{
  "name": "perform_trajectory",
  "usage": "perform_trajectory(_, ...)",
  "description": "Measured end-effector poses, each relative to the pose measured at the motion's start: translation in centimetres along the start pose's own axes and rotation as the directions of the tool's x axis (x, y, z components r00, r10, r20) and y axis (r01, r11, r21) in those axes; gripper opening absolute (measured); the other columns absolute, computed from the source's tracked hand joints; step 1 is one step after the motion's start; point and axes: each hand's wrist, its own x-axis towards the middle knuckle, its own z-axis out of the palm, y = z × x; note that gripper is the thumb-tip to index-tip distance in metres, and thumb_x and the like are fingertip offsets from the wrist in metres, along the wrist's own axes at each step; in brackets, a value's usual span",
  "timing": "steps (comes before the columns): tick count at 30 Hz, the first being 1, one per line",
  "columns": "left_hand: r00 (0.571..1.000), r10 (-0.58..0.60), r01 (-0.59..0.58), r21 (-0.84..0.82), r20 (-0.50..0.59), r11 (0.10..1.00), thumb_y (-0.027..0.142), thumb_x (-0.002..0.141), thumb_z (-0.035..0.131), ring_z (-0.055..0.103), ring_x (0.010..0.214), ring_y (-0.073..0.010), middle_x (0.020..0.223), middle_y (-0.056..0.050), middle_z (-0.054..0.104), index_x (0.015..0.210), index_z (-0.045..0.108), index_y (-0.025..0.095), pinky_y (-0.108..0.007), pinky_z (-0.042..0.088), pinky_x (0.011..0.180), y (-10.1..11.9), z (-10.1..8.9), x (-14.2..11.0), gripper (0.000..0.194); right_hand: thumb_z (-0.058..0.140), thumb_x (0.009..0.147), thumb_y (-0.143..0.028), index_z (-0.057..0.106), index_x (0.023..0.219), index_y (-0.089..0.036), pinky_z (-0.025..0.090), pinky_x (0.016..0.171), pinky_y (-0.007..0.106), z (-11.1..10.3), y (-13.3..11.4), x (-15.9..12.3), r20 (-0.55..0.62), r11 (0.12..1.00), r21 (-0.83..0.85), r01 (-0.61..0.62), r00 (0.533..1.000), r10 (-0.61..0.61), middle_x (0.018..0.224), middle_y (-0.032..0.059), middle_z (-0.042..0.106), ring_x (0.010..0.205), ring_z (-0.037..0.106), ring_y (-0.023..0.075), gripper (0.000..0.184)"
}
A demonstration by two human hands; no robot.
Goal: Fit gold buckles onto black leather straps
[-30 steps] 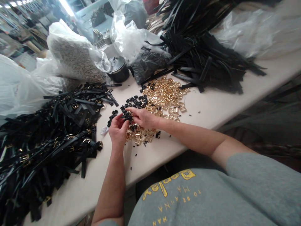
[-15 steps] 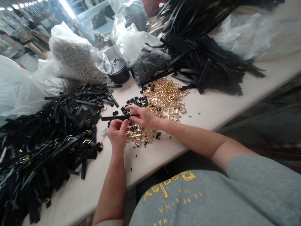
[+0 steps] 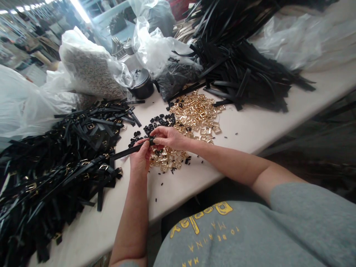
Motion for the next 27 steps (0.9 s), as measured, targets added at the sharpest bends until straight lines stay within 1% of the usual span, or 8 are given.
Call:
perform_trajectory(3, 0.999, -0.020, 0.019, -0.029, -0.027, 0.999, 0.034, 0.048, 0.096, 0.058, 0.050, -0.0035, 0.067, 0.002, 0.069, 0.078, 0.071, 0.015, -0.011, 0.048, 0.050, 0.1, -0.3, 0.2, 0.044, 0.056, 0.094, -0.017, 0.057, 0.095, -0.015, 0.058, 0.061, 0.021, 0.3, 0.0, 0.2, -0.076, 0.998, 0.059, -0.033, 0.996, 0.038, 0.071, -0.0024, 0.064, 0.060, 0.064, 0.0077, 0.002)
perform_trajectory(8, 0.999, -0.035, 0.035, -0.007, -0.003, 0.999, 0.035, 0.052, 0.094, 0.057, 0.050, -0.0029, 0.068, 0.002, 0.068, 0.080, 0.069, 0.015, -0.011, 0.047, 0.049, 0.3, -0.4, 0.3, 0.042, 0.057, 0.092, -0.015, 0.060, 0.091, -0.014, 0.054, 0.058, 0.021, 0.3, 0.0, 0.2, -0.128, 1.000, -0.019, 0.007, 0.992, -0.009, 0.071, -0.0042, 0.060, 0.057, 0.059, 0.0063, 0.004)
perform_trajectory(10, 0.998, -0.057, 0.057, 0.010, 0.003, 0.998, 0.034, 0.051, 0.094, 0.057, 0.050, -0.0034, 0.067, 0.003, 0.067, 0.079, 0.069, 0.015, -0.012, 0.047, 0.049, 0.4, -0.4, 0.2, 0.042, 0.056, 0.092, -0.016, 0.061, 0.088, -0.014, 0.050, 0.056, 0.021, -0.2, -0.2, 0.1, -0.093, 0.987, -0.150, 0.048, 0.994, -0.062, 0.067, -0.0048, 0.059, 0.055, 0.057, 0.0067, 0.007)
perform_trajectory(12, 0.996, -0.083, 0.082, 0.040, 0.019, 0.996, 0.034, 0.050, 0.094, 0.057, 0.050, -0.0049, 0.065, 0.002, 0.066, 0.079, 0.070, 0.015, -0.013, 0.048, 0.048, 0.4, -0.4, 0.1, 0.042, 0.058, 0.091, -0.015, 0.063, 0.086, -0.014, 0.046, 0.056, 0.021, -0.9, -0.6, 0.0, 0.000, 0.936, -0.332, 0.116, 0.992, -0.123, 0.062, -0.0058, 0.057, 0.053, 0.054, 0.0068, 0.007)
perform_trajectory(15, 0.996, -0.086, 0.082, 0.084, 0.039, 0.993, 0.033, 0.052, 0.093, 0.058, 0.050, -0.0069, 0.066, 0.000, 0.066, 0.080, 0.070, 0.014, -0.016, 0.048, 0.049, 0.3, -0.3, 0.0, 0.040, 0.058, 0.093, -0.019, 0.065, 0.086, -0.013, 0.043, 0.057, 0.021, -1.7, -1.2, -0.2, 0.096, 0.869, -0.472, 0.150, 0.988, -0.119, 0.057, -0.0057, 0.056, 0.052, 0.054, 0.0072, 0.011)
perform_trajectory(20, 0.999, -0.042, 0.038, 0.112, 0.033, 0.993, 0.034, 0.052, 0.092, 0.059, 0.052, -0.0064, 0.066, 0.001, 0.067, 0.080, 0.070, 0.015, -0.016, 0.049, 0.052, 0.1, -0.1, -0.2, 0.040, 0.058, 0.095, -0.029, 0.063, 0.092, -0.013, 0.046, 0.055, 0.019, -1.0, -1.0, -0.5, 0.147, 0.929, -0.369, 0.032, 0.989, 0.024, 0.073, 0.0003, 0.067, 0.060, 0.060, 0.0081, 0.016)
perform_trajectory(24, 0.998, -0.036, 0.030, 0.114, 0.056, 0.993, 0.036, 0.053, 0.092, 0.058, 0.052, -0.0059, 0.064, 0.002, 0.066, 0.083, 0.071, 0.014, -0.014, 0.050, 0.052, 0.1, -0.1, -0.3, 0.042, 0.062, 0.092, -0.034, 0.061, 0.085, -0.015, 0.047, 0.051, 0.019, -0.3, -0.4, -0.4, 0.075, 0.969, -0.231, -0.087, 0.992, 0.107, 0.069, -0.0012, 0.064, 0.055, 0.059, 0.0076, 0.021)
perform_trajectory(27, 0.995, -0.051, 0.043, 0.097, 0.084, 0.994, 0.039, 0.058, 0.091, 0.061, 0.055, -0.0059, 0.069, 0.001, 0.068, 0.087, 0.072, 0.015, -0.014, 0.051, 0.053, 0.3, -0.2, -0.3, 0.042, 0.063, 0.089, -0.030, 0.059, 0.081, -0.015, 0.048, 0.052, 0.018, -0.2, -0.6, -0.4, 0.025, 0.974, -0.191, -0.122, 0.991, 0.129, 0.065, -0.0026, 0.061, 0.055, 0.058, 0.0073, 0.018)
